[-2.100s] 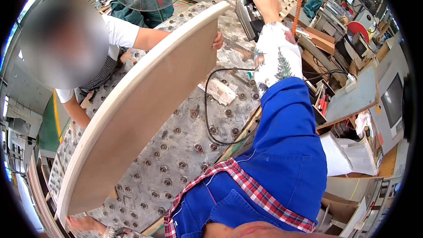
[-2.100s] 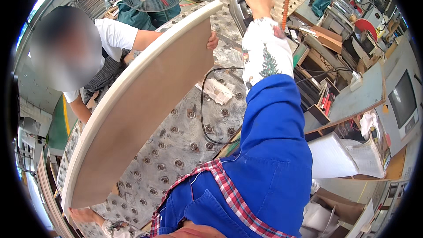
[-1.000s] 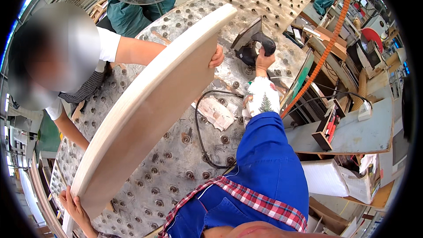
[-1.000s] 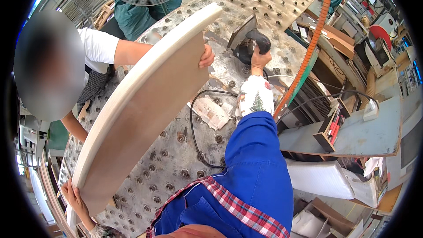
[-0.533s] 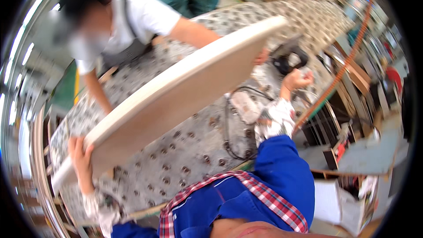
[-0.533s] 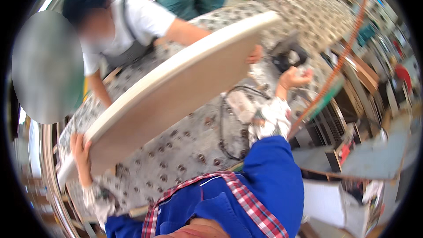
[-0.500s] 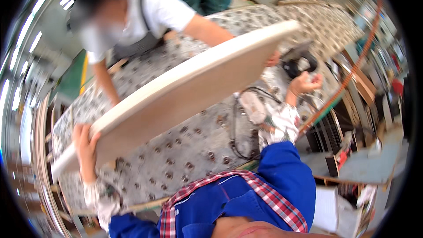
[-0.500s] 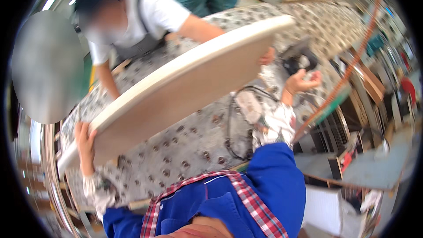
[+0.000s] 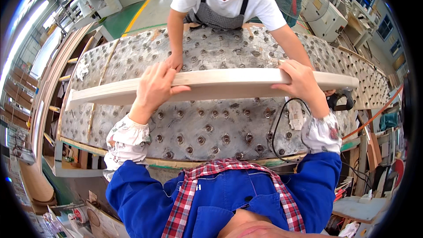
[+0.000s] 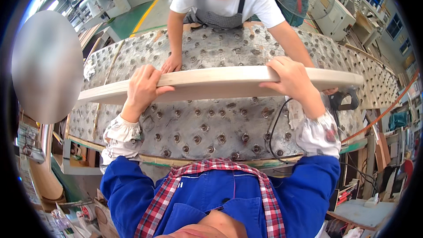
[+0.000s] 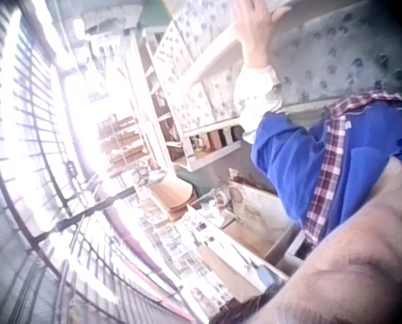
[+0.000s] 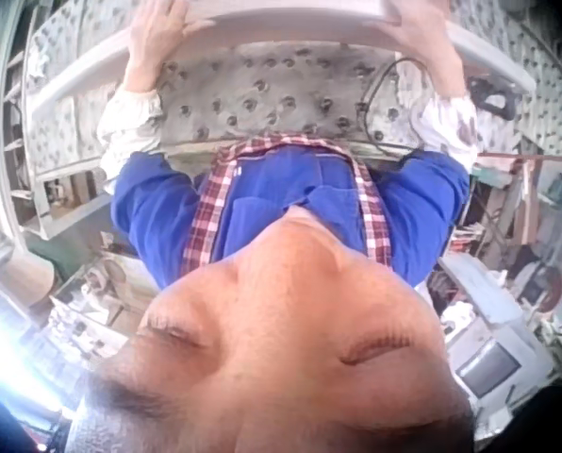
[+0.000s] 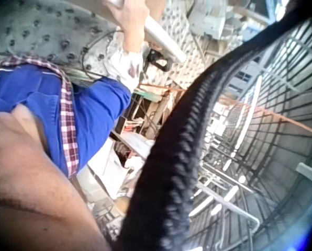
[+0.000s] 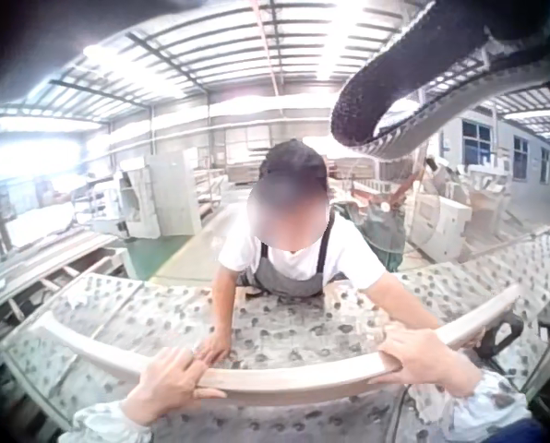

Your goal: The person applies a thin wooden strip to the edge of a large white board. They use a cloth to wipe the surface, then press the strip with a hot iron to adhere it. Finally, they trim the excess strip with a utility knife and clean the edge.

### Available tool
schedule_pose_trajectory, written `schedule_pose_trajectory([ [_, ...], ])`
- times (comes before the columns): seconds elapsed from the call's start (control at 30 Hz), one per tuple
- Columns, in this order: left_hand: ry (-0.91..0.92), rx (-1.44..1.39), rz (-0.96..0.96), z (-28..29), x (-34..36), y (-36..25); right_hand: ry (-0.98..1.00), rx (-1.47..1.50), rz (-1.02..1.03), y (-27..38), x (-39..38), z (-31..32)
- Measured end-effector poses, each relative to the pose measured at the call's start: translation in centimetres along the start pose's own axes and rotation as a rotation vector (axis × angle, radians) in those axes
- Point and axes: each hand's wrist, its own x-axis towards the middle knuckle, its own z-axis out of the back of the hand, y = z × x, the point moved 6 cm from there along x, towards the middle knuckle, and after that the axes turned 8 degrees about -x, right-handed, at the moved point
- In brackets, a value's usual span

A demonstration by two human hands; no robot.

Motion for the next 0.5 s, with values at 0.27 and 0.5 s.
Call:
schedule_pose_trajectory([
  [0.27, -0.111, -0.003, -0.101, 1.9, -4.8, 1.9, -0.151, -0.055, 0.041, 6.5, -0.7, -0.8],
  [0.5, -0.184, 0.122, -0.083, 3.9, -11.2, 8.2, -0.206, -0.161, 0.106, 13.7, 3.6, -3.1],
])
